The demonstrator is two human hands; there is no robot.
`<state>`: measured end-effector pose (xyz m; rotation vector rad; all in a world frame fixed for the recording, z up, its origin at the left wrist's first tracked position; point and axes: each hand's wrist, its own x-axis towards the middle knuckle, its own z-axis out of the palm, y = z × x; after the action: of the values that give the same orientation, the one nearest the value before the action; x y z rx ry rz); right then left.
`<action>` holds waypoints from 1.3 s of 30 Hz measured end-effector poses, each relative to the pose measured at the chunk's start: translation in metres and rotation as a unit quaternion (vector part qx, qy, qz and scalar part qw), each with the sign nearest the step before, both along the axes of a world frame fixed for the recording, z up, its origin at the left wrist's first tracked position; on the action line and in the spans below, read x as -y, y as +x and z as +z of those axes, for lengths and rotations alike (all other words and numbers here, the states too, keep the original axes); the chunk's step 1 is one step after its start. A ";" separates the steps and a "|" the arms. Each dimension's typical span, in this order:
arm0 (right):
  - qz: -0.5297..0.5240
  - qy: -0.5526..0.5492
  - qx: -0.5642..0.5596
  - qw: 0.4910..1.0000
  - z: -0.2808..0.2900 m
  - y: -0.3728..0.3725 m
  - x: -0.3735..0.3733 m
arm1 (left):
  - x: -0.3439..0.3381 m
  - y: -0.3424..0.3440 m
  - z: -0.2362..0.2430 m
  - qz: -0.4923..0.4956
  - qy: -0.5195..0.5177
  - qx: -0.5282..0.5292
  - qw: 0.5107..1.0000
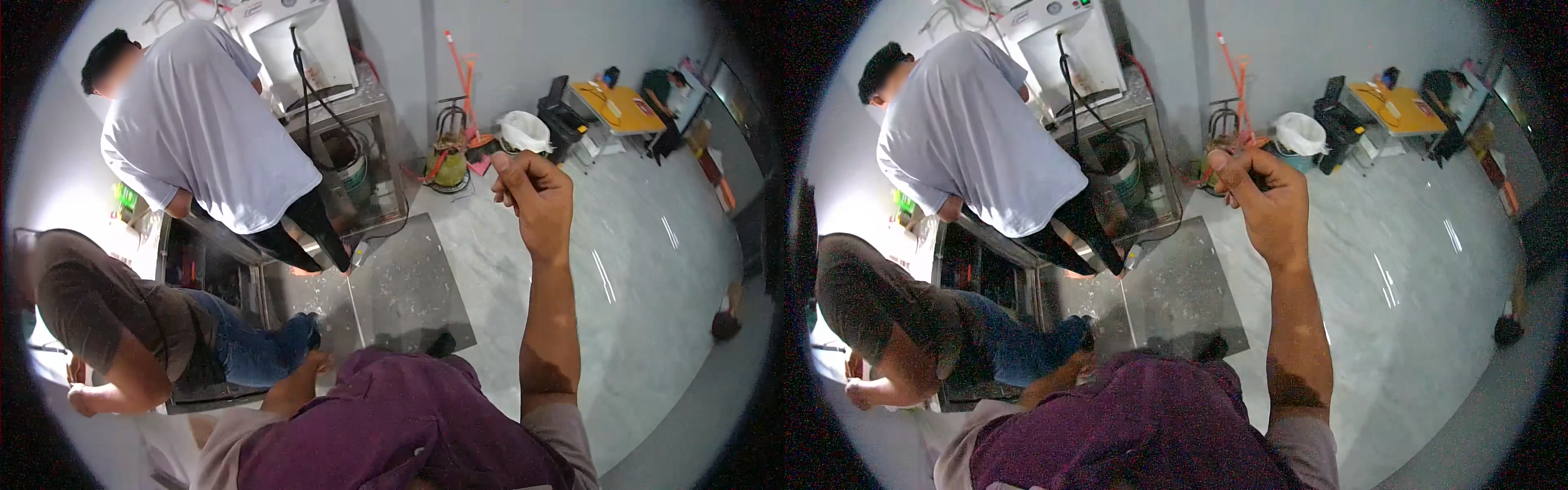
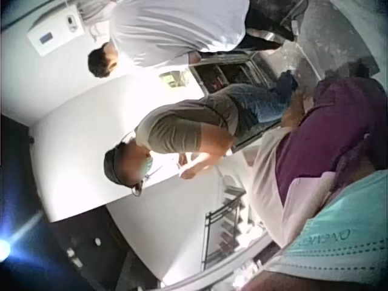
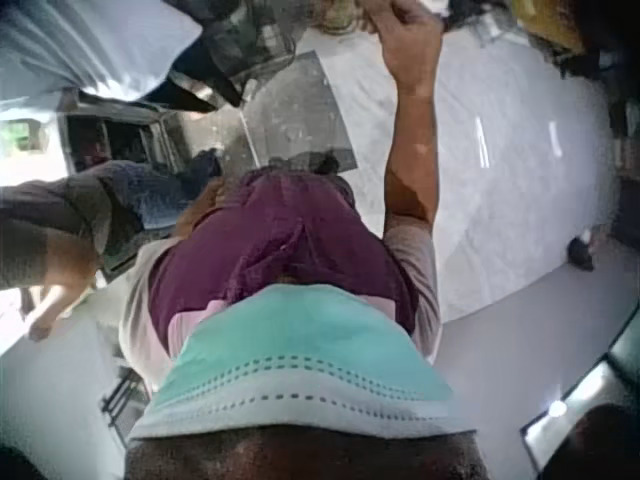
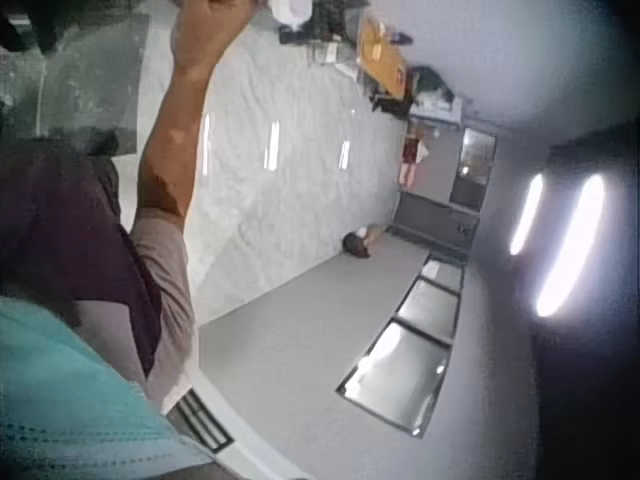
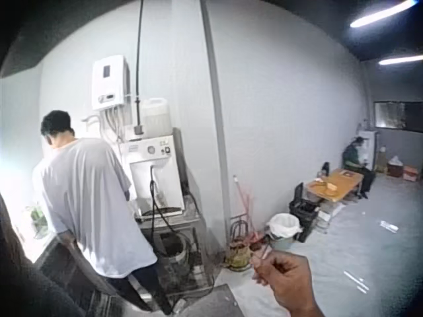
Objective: The person retrieves a metal cartridge and dental material from desk drawers, packs the dental material into the cartridge by hand, and trims the rim of the cartridge using scissors.
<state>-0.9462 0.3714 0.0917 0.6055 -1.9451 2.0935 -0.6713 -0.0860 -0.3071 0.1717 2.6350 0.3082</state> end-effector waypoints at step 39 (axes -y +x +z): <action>0.224 0.082 0.106 0.965 -0.085 -0.513 0.377 | 0.246 -0.515 0.188 0.612 0.394 -0.466 0.504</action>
<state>-1.4595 -0.0059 0.0071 0.9698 -2.2914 2.3521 -1.1867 -0.3324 -0.1191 -1.8148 2.6097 2.4467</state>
